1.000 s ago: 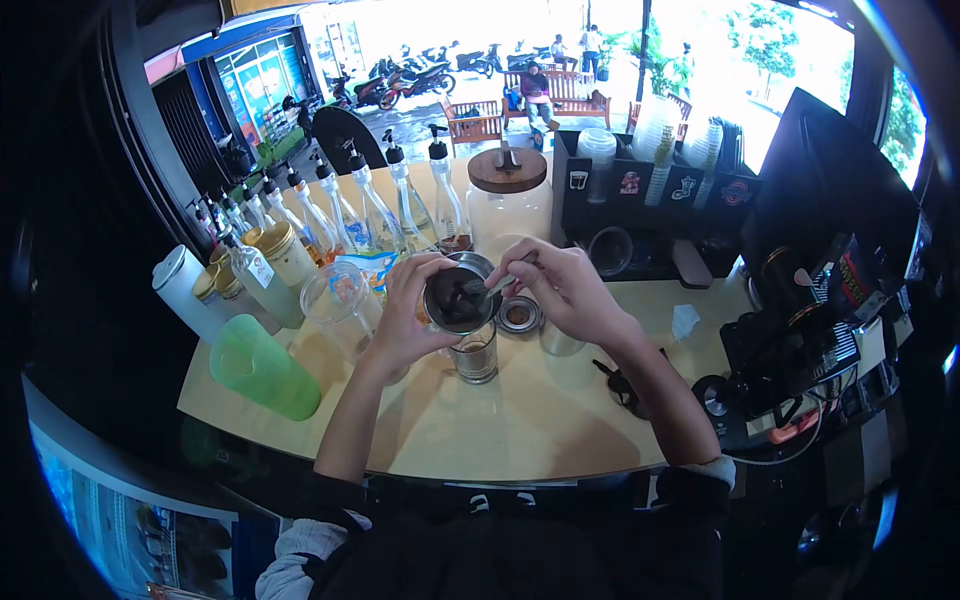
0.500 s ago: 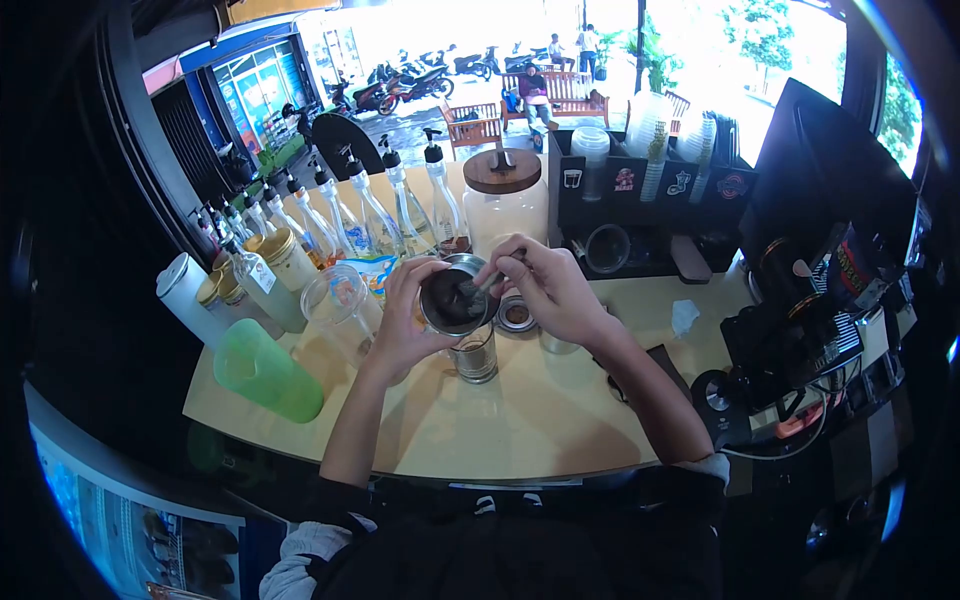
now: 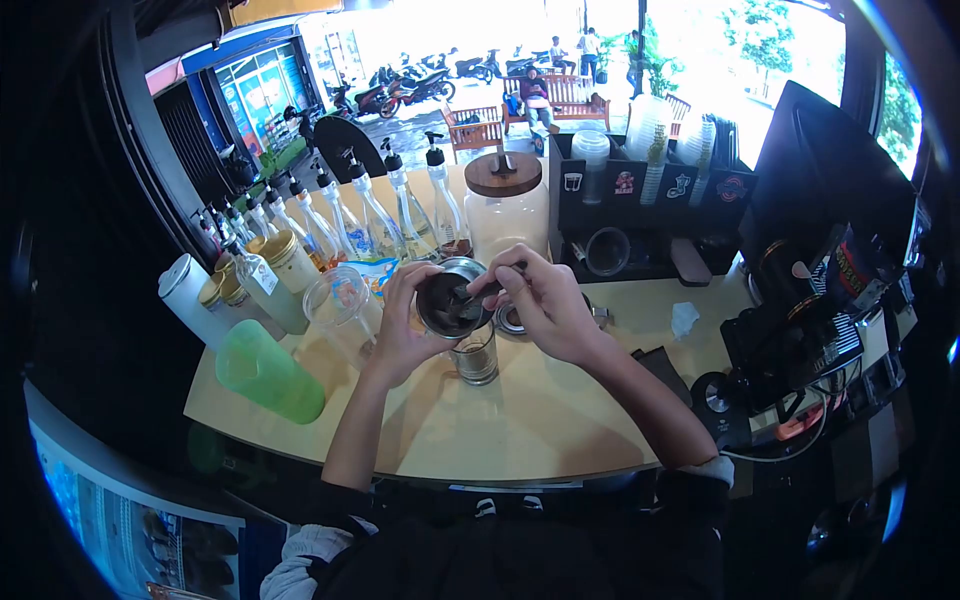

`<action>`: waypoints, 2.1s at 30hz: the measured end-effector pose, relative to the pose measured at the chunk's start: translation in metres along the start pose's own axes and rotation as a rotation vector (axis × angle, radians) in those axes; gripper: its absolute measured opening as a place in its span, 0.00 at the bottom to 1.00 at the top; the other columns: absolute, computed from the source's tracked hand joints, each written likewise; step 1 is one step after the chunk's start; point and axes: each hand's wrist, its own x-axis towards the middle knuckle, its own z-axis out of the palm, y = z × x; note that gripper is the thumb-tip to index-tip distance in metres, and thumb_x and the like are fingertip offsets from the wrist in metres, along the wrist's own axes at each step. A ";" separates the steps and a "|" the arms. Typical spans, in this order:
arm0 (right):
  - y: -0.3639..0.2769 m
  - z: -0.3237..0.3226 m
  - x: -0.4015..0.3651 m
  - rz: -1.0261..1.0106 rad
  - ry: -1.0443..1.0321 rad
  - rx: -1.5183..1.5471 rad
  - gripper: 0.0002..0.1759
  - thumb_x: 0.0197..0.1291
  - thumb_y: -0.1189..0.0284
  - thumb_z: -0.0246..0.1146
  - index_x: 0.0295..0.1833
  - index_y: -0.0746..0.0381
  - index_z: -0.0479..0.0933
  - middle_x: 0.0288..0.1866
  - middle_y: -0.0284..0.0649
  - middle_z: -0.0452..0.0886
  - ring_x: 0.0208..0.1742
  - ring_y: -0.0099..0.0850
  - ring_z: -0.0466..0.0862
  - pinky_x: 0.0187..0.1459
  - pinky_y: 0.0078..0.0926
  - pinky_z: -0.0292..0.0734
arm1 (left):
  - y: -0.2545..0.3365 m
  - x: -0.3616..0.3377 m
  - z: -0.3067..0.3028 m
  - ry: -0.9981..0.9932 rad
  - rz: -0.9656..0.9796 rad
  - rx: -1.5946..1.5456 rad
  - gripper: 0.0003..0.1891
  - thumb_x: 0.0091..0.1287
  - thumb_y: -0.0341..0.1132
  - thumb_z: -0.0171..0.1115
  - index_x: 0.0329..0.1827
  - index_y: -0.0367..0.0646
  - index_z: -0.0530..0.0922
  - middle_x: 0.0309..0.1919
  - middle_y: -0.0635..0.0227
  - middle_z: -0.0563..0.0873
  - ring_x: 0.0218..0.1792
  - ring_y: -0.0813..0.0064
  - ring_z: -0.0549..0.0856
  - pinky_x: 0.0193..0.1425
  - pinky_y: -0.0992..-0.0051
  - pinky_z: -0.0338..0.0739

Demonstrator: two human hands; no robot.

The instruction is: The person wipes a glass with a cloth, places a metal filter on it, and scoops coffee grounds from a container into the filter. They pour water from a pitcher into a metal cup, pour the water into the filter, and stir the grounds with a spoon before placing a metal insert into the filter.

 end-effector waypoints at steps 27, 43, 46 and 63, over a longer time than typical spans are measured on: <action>-0.003 0.001 -0.009 -0.149 -0.022 -0.240 0.07 0.70 0.77 0.52 0.46 0.66 0.76 0.39 0.40 0.86 0.37 0.27 0.86 0.41 0.25 0.81 | 0.004 0.001 -0.004 0.002 0.054 0.097 0.47 0.28 0.37 0.80 0.61 0.51 0.70 0.56 0.67 0.76 0.62 0.61 0.72 0.68 0.59 0.56; -0.015 -0.002 -0.013 -0.215 -0.088 -0.303 0.08 0.66 0.81 0.54 0.47 0.67 0.77 0.41 0.43 0.86 0.40 0.33 0.88 0.43 0.27 0.82 | 0.008 0.005 -0.002 0.032 0.024 0.027 0.45 0.30 0.36 0.79 0.60 0.50 0.71 0.55 0.66 0.77 0.61 0.61 0.73 0.68 0.61 0.58; -0.016 -0.001 -0.014 -0.224 -0.118 -0.323 0.08 0.66 0.81 0.54 0.47 0.67 0.77 0.41 0.43 0.86 0.41 0.33 0.88 0.43 0.27 0.82 | 0.008 0.006 -0.002 0.031 0.019 0.040 0.45 0.30 0.37 0.80 0.60 0.49 0.71 0.55 0.66 0.77 0.60 0.62 0.74 0.68 0.61 0.59; -0.006 -0.004 -0.012 -0.139 -0.017 -0.199 0.08 0.69 0.79 0.52 0.46 0.67 0.77 0.38 0.39 0.86 0.37 0.25 0.85 0.42 0.23 0.80 | 0.011 0.007 -0.007 -0.002 0.046 0.100 0.46 0.29 0.37 0.79 0.60 0.50 0.71 0.56 0.66 0.77 0.61 0.61 0.73 0.68 0.59 0.57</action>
